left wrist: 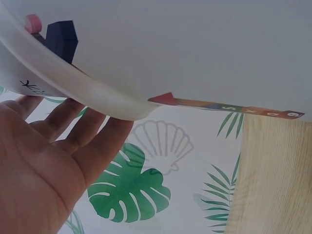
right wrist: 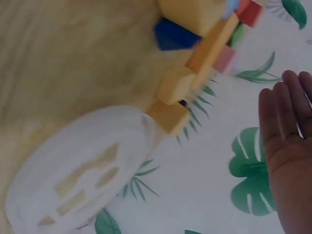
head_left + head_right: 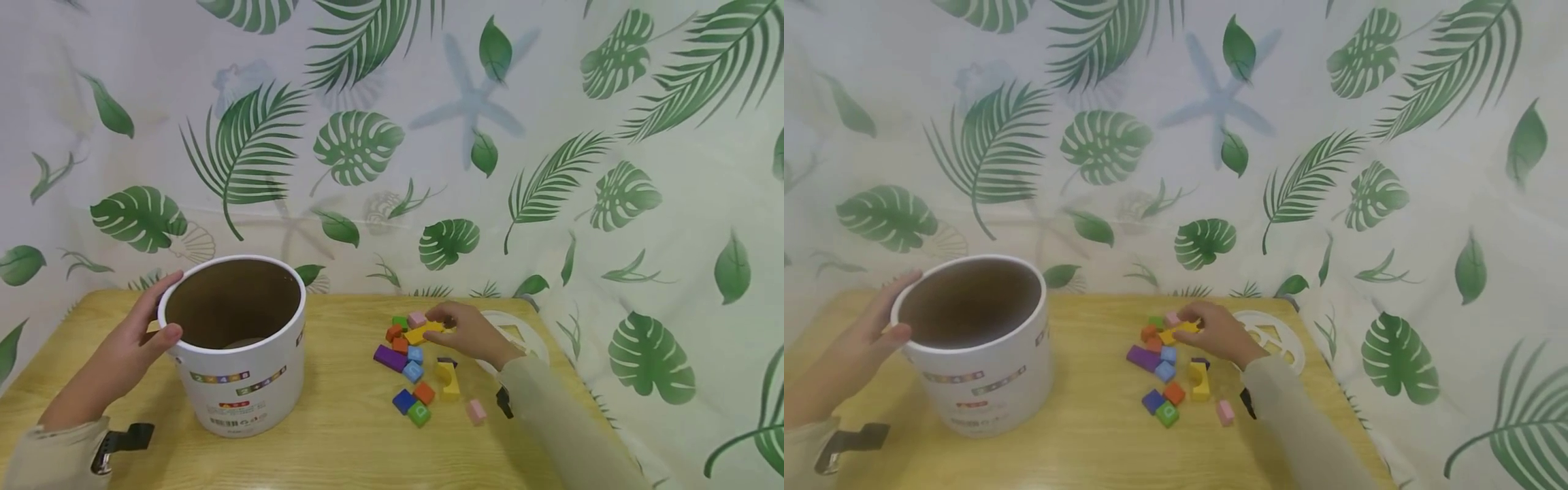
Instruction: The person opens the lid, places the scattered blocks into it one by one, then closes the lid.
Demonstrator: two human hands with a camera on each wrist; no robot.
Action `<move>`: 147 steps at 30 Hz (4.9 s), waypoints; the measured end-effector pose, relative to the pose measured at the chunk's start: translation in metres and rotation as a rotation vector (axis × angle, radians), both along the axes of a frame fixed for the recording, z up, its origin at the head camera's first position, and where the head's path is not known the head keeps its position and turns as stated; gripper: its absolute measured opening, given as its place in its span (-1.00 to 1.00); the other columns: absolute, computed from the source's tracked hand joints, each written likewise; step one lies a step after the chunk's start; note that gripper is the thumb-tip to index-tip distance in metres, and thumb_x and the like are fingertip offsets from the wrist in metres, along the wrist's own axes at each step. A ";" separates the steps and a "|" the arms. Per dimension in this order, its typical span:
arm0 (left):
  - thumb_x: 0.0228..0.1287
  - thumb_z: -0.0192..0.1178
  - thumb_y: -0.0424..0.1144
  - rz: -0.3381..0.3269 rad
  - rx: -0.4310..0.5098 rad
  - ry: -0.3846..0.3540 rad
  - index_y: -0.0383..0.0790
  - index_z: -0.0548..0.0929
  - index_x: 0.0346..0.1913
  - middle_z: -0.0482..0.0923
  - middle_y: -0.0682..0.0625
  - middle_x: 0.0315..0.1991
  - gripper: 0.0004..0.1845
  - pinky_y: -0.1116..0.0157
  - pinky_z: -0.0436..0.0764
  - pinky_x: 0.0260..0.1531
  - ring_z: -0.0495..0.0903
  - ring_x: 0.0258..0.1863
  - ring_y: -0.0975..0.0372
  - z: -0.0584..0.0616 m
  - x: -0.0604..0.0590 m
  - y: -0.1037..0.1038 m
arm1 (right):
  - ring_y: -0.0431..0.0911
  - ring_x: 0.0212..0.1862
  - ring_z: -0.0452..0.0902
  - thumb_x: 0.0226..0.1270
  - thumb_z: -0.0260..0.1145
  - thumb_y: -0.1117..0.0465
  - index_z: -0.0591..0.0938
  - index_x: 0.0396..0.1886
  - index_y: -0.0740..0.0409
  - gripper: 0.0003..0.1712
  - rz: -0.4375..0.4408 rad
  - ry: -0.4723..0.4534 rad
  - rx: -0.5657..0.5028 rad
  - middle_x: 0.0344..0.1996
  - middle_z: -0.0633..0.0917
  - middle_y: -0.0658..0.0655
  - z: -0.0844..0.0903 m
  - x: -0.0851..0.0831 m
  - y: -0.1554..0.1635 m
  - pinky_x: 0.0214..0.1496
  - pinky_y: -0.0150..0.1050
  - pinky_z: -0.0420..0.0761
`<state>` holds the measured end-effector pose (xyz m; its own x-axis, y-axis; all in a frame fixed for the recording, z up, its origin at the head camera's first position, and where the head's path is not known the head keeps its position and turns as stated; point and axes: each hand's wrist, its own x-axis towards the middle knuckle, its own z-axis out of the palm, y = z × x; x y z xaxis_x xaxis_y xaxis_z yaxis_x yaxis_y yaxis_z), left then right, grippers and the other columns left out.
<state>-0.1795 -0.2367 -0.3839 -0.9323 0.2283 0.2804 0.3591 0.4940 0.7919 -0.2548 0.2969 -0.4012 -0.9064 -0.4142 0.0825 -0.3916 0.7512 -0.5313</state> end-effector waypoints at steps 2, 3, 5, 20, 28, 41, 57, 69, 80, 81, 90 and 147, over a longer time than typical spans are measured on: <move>0.59 0.10 -0.06 0.004 -0.003 0.002 0.13 -0.16 0.70 0.00 -0.37 0.57 -0.15 -0.57 0.26 0.11 0.15 0.40 -0.37 0.000 0.001 0.000 | 0.14 0.08 0.60 0.40 0.45 0.01 0.68 0.12 0.23 -0.54 -0.002 -0.033 0.017 0.04 0.72 0.21 -0.012 -0.001 0.005 0.20 0.13 0.60; 0.59 0.10 -0.06 0.006 -0.005 0.003 0.12 -0.16 0.70 0.00 -0.38 0.57 -0.16 -0.57 0.27 0.12 0.16 0.40 -0.38 0.000 0.001 -0.001 | 0.14 0.10 0.60 0.40 0.45 0.02 0.68 0.12 0.23 -0.54 -0.010 -0.050 0.032 0.04 0.72 0.20 -0.017 -0.001 0.006 0.21 0.11 0.60; 0.59 0.10 -0.07 0.005 -0.006 0.008 0.12 -0.16 0.70 0.02 -0.38 0.56 -0.16 -0.57 0.27 0.11 0.17 0.39 -0.37 -0.002 0.000 0.000 | 0.11 0.10 0.60 0.41 0.44 0.02 0.68 0.11 0.22 -0.56 -0.016 -0.075 0.072 0.03 0.72 0.18 -0.025 -0.001 0.009 0.21 0.10 0.60; 0.60 0.10 -0.07 -0.003 -0.001 0.011 0.16 -0.15 0.70 0.04 -0.36 0.55 -0.17 -0.53 0.31 0.14 0.20 0.37 -0.35 -0.001 0.000 0.000 | -0.12 -0.11 0.58 0.31 0.49 0.13 0.75 -0.06 0.07 -0.75 -0.065 -0.090 0.314 -0.14 0.73 -0.01 -0.044 -0.004 -0.017 0.13 -0.06 0.62; 0.60 0.09 -0.07 -0.007 0.003 0.001 0.15 -0.16 0.70 0.02 -0.36 0.56 -0.17 -0.53 0.31 0.14 0.19 0.38 -0.38 -0.001 0.000 0.000 | -0.16 -0.17 0.56 0.33 0.49 0.12 0.76 -0.12 0.05 -0.81 -0.086 -0.088 0.300 -0.22 0.72 -0.06 -0.045 -0.003 -0.015 0.07 -0.07 0.62; 0.61 0.07 -0.10 -0.001 0.003 0.018 0.05 -0.14 0.70 0.01 -0.37 0.56 -0.19 -0.52 0.32 0.14 0.20 0.38 -0.37 -0.002 -0.001 -0.001 | -0.17 -0.19 0.59 0.27 0.49 0.08 0.76 -0.17 0.05 -0.80 -0.085 -0.015 0.240 -0.24 0.75 -0.07 -0.041 -0.003 -0.005 0.02 -0.08 0.65; 0.57 0.14 -0.14 -0.021 -0.022 0.020 0.12 -0.16 0.70 0.05 -0.35 0.56 -0.13 0.02 0.60 0.11 0.24 0.37 -0.31 0.000 -0.001 -0.003 | 0.03 -0.05 0.66 0.33 0.47 0.09 0.70 -0.18 0.02 -0.83 -0.136 0.083 0.119 -0.15 0.74 0.08 -0.030 -0.001 0.013 0.06 0.02 0.66; 0.46 0.26 -0.14 -0.058 -0.007 0.037 0.12 -0.20 0.70 0.08 -0.32 0.53 0.00 -0.44 0.37 0.15 0.20 0.39 -0.26 -0.001 0.002 -0.002 | 0.08 -0.05 0.63 0.35 0.44 0.12 0.70 -0.06 0.13 -0.74 -0.159 0.180 0.040 -0.12 0.72 0.17 -0.026 0.002 0.010 0.05 -0.01 0.65; 0.47 0.27 -0.14 -0.053 -0.014 0.040 0.05 -0.17 0.69 0.07 -0.33 0.54 -0.02 -0.46 0.36 0.16 0.21 0.39 -0.30 0.000 0.002 0.000 | 0.06 -0.09 0.60 0.36 0.45 0.14 0.67 -0.05 0.14 -0.74 -0.171 0.207 -0.049 -0.18 0.67 0.05 -0.013 0.006 0.001 0.09 0.06 0.66; 0.47 0.26 -0.13 -0.052 -0.015 0.038 0.06 -0.18 0.69 0.07 -0.33 0.54 -0.02 -0.46 0.36 0.16 0.21 0.39 -0.31 0.000 0.002 0.000 | 0.02 -0.10 0.60 0.36 0.45 0.12 0.67 -0.05 0.12 -0.74 -0.178 0.209 -0.050 -0.18 0.67 0.03 -0.012 0.006 0.000 0.09 0.03 0.66; 0.50 0.23 -0.10 -0.043 -0.014 0.024 0.10 -0.20 0.69 0.06 -0.34 0.55 -0.04 -0.50 0.33 0.16 0.20 0.40 -0.35 0.000 0.002 -0.001 | -0.03 -0.16 0.61 0.36 0.47 0.09 0.66 -0.01 0.11 -0.69 -0.160 0.241 -0.099 -0.12 0.69 0.11 0.009 0.006 -0.018 0.00 -0.06 0.69; 0.56 0.14 -0.11 -0.035 0.013 0.031 0.12 -0.12 0.69 0.15 -0.34 0.50 -0.15 -0.37 0.51 0.12 0.32 0.34 -0.32 -0.001 0.000 -0.004 | -0.19 -0.03 0.58 0.36 0.48 0.09 0.71 0.01 0.13 -0.68 0.256 0.300 -0.045 -0.05 0.71 -0.01 0.105 0.017 -0.280 0.09 -0.40 0.55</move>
